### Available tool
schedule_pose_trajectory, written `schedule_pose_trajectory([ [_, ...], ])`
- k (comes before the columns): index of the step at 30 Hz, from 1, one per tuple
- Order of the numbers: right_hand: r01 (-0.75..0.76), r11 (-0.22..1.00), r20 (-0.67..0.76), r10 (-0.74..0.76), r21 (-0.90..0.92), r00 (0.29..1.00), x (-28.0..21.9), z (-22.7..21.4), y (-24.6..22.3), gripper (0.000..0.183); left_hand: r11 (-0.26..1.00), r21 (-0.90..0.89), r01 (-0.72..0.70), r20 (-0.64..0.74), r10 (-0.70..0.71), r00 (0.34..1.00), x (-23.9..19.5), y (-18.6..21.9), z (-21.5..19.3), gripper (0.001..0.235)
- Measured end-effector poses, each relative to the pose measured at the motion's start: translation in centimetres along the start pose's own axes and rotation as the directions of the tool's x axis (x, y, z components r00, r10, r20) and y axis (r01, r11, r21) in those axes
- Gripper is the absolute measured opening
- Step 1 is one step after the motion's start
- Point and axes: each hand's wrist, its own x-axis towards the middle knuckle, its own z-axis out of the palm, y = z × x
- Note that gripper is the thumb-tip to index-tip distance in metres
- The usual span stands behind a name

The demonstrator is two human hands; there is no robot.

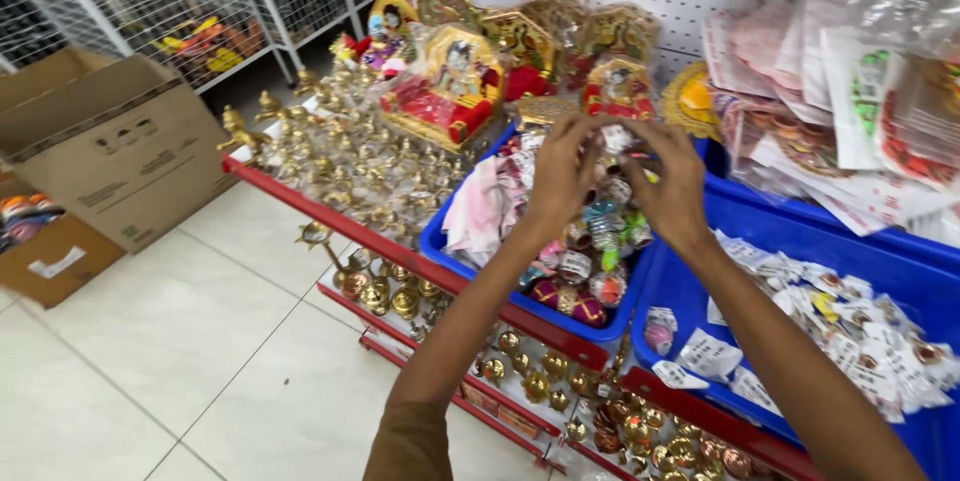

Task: Organizing small religious items and jewelry tags in blue bins on a store shelf.

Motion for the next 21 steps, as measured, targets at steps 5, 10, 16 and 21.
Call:
schedule_pose_trajectory([
  [5, 0.127, 0.986, 0.123, -0.114, -0.107, 0.986, 3.2, 6.4, 1.1, 0.043, 0.989, 0.151, 0.005, -0.076, 0.006, 0.997, -0.9, -6.5, -3.9, 0.025],
  [10, 0.331, 0.862, 0.332, -0.206, -0.384, 0.92, 3.6, 8.8, 3.2, 0.033, 0.946, 0.304, 0.115, -0.048, -0.106, 0.993, -2.8, -12.0, -4.3, 0.028],
  [16, 0.249, 0.901, 0.367, -0.11, -0.356, 0.924, 2.9, 7.5, 3.9, 0.042, 0.895, 0.427, 0.128, 0.042, -0.161, 0.986, -2.4, -8.3, -3.5, 0.04],
  [21, 0.277, 0.884, 0.341, -0.145, -0.376, 0.929, 1.8, 2.1, 2.5, 0.049, 0.853, 0.504, -0.136, 0.174, 0.054, 0.983, -2.0, -4.8, -0.1, 0.063],
])
